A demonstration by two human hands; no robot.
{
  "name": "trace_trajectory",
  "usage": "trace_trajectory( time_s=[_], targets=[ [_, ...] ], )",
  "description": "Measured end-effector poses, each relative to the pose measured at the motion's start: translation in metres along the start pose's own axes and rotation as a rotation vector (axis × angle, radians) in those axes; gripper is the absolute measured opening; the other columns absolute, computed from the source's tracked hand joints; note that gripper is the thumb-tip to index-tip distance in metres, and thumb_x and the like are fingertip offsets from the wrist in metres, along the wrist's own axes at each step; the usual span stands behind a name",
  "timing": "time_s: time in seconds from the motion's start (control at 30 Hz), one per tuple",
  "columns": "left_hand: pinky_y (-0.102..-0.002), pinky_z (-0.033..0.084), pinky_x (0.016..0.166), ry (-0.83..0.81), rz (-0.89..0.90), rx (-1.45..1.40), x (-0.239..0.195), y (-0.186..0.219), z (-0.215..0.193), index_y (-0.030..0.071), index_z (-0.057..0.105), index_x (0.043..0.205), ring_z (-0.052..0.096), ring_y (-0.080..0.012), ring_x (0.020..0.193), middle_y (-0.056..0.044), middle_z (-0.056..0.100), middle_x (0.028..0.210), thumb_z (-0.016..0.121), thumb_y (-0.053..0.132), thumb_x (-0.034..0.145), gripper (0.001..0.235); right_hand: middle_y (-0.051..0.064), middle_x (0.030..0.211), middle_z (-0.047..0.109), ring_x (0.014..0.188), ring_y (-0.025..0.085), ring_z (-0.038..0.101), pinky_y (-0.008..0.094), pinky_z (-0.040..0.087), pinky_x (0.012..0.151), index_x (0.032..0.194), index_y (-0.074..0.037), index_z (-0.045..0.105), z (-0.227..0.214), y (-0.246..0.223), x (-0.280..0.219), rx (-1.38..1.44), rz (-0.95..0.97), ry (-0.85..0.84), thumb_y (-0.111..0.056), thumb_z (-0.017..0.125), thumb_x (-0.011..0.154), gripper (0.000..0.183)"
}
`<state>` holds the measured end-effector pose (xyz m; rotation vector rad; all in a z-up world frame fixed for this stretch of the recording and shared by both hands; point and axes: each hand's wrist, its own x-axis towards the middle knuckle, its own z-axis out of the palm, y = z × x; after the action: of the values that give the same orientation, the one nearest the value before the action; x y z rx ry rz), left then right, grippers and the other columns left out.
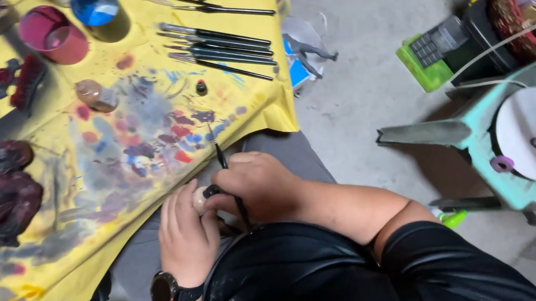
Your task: Detailing and painting a miniature mask using brushes and acrylic paints to create a weathered effect.
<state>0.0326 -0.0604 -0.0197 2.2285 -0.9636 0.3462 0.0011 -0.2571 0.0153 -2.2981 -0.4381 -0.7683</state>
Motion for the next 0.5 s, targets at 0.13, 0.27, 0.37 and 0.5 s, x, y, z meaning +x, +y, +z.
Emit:
trace_trajectory(
  time_s=[0.13, 0.27, 0.37, 0.5],
  targets=[
    [-0.051, 0.051, 0.091, -0.038, 0.049, 0.052, 0.006, 0.018, -0.012, -0.006, 0.053, 0.129, 0.06, -0.0427, 0.098, -0.023, 0.063, 0.114, 0.052, 0.016, 0.105, 0.033, 0.009, 0.064, 0.04, 0.058, 0.032, 0.046, 0.043, 0.041, 0.057, 0.077, -0.009, 0.046, -0.017, -0.016, -0.002, -0.029, 0.132, -0.181, -0.043, 0.051, 0.106, 0.045],
    [-0.049, 0.05, 0.093, -0.155, 0.038, -0.014, 0.001, 0.016, -0.019, -0.005, 0.055, 0.126, 0.06, -0.0401, 0.101, -0.02, 0.063, 0.115, 0.048, 0.024, 0.104, 0.037, 0.01, 0.064, 0.046, 0.059, 0.034, 0.049, 0.046, 0.044, 0.059, 0.077, -0.008, 0.05, -0.014, -0.019, -0.011, -0.016, 0.185, -0.293, -0.042, 0.051, 0.105, 0.044],
    [-0.047, 0.049, 0.092, -0.31, -0.029, -0.178, 0.005, 0.023, -0.034, -0.001, 0.057, 0.122, 0.061, -0.0375, 0.102, -0.018, 0.064, 0.114, 0.042, 0.037, 0.104, 0.044, 0.011, 0.066, 0.05, 0.062, 0.036, 0.053, 0.048, 0.045, 0.061, 0.08, -0.007, 0.052, -0.019, -0.02, -0.012, 0.035, 0.153, -0.445, -0.04, 0.048, 0.106, 0.043],
    [-0.043, 0.05, 0.084, -0.504, -0.154, -0.36, 0.005, 0.03, -0.05, 0.005, 0.058, 0.122, 0.065, -0.032, 0.1, -0.012, 0.066, 0.111, 0.039, 0.049, 0.101, 0.051, 0.012, 0.071, 0.049, 0.069, 0.036, 0.052, 0.049, 0.042, 0.061, 0.088, -0.004, 0.051, -0.03, -0.02, -0.008, 0.193, -0.036, -0.424, -0.036, 0.05, 0.107, 0.038]
  ],
)
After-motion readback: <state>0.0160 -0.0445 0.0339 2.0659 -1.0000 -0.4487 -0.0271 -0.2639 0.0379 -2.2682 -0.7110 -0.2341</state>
